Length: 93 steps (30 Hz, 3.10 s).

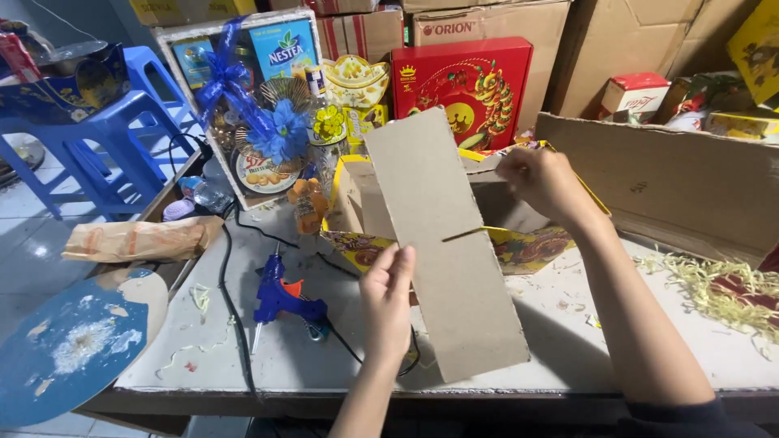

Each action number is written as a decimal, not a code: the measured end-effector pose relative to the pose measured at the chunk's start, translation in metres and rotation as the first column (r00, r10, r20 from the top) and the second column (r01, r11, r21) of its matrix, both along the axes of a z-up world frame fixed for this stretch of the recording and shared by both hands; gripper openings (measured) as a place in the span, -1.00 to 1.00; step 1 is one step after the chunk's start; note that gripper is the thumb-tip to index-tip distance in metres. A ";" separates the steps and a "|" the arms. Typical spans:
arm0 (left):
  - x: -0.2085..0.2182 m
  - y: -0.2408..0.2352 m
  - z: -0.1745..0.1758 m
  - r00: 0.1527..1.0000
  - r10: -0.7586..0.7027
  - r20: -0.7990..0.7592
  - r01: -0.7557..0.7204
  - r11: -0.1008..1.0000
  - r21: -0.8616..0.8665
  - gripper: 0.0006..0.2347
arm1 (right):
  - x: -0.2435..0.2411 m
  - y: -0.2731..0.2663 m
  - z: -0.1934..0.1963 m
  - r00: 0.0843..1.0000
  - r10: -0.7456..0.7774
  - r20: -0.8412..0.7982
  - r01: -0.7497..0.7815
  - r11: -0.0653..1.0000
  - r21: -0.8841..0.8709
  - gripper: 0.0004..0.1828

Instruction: Folding a cardboard insert and fitting it into a gift basket base by aligning tabs with slots.

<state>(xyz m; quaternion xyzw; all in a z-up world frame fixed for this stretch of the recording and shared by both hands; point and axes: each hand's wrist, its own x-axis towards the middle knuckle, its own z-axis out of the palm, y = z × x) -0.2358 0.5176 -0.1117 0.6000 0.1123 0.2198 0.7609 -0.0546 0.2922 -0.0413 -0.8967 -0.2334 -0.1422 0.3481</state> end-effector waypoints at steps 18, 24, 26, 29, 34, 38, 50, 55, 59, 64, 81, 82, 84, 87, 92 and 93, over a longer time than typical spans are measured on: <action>0.028 0.009 0.042 0.880 -0.422 0.218 0.299 0.848 0.437 -0.62 | -0.019 -0.012 -0.055 0.924 0.374 0.086 -0.348 0.723 0.597 -0.40; 0.088 0.023 0.111 0.803 -0.509 0.311 0.312 0.803 0.508 -0.75 | -0.038 0.005 -0.039 0.932 0.361 0.037 -0.318 0.764 0.561 -0.42; 0.079 0.033 0.138 0.776 -0.542 0.323 0.314 0.775 0.548 -0.80 | -0.069 0.013 0.013 0.948 0.315 0.056 -0.303 0.829 0.471 -0.46; 0.069 0.044 0.163 0.729 -0.611 0.309 0.290 0.685 0.669 -0.75 | -0.093 0.017 0.073 0.954 0.263 0.143 -0.299 0.868 0.396 -0.73; 0.038 0.041 0.192 0.814 -0.570 0.111 0.289 0.563 0.774 -0.82 | -0.122 0.015 0.134 0.973 0.187 0.135 -0.214 0.951 0.222 -0.88; 0.030 0.043 0.202 0.852 -0.495 0.174 0.076 0.445 0.892 -0.76 | -0.125 0.024 0.137 0.949 0.223 0.224 -0.262 0.952 0.158 -0.94; 0.013 -0.086 0.114 0.604 -0.594 0.531 -0.663 -0.006 0.748 -0.53 | -0.084 0.029 0.137 0.964 0.072 0.255 -0.103 0.989 0.110 -0.78; -0.008 -0.187 0.046 0.485 -0.750 0.450 -0.859 -0.313 0.404 -0.55 | -0.038 0.051 0.136 0.945 0.185 0.270 -0.191 0.982 -0.003 -0.93; -0.029 -0.214 0.013 0.186 -0.826 0.532 -0.729 0.247 0.638 -0.74 | -0.021 0.058 0.124 0.917 0.154 0.369 -0.139 0.988 -0.065 -0.93; -0.048 -0.182 0.022 0.269 -0.863 0.428 -0.659 0.160 0.735 -0.71 | -0.042 0.041 0.123 0.855 0.069 0.513 -0.071 0.997 -0.015 -0.91; 0.043 0.009 0.186 0.737 -0.422 0.528 -0.410 0.342 0.846 -0.96 | -0.102 0.047 0.108 0.659 0.216 0.720 -0.394 0.915 0.087 -0.87; 0.042 0.010 0.187 0.738 -0.426 0.523 -0.405 0.340 0.849 -0.96 | -0.101 0.052 0.104 0.664 0.211 0.718 -0.391 0.916 0.092 -0.87; 0.040 0.013 0.189 0.777 -0.406 0.481 -0.340 0.373 0.863 -0.91 | -0.100 0.060 0.097 0.639 0.126 0.758 -0.382 0.908 0.171 -0.93; 0.040 0.014 0.191 0.782 -0.413 0.466 -0.300 0.406 0.863 -0.87 | -0.098 0.078 0.081 0.670 0.024 0.742 -0.416 0.840 0.348 -0.92; 0.039 0.021 0.195 0.768 -0.450 0.455 -0.213 0.491 0.845 -0.88 | -0.105 0.087 0.073 0.834 0.075 0.546 -0.455 0.653 0.605 -0.92; 0.039 0.023 0.196 0.772 -0.466 0.433 -0.144 0.534 0.833 -0.88 | -0.103 0.085 0.072 0.896 0.130 0.424 -0.412 0.601 0.685 -0.88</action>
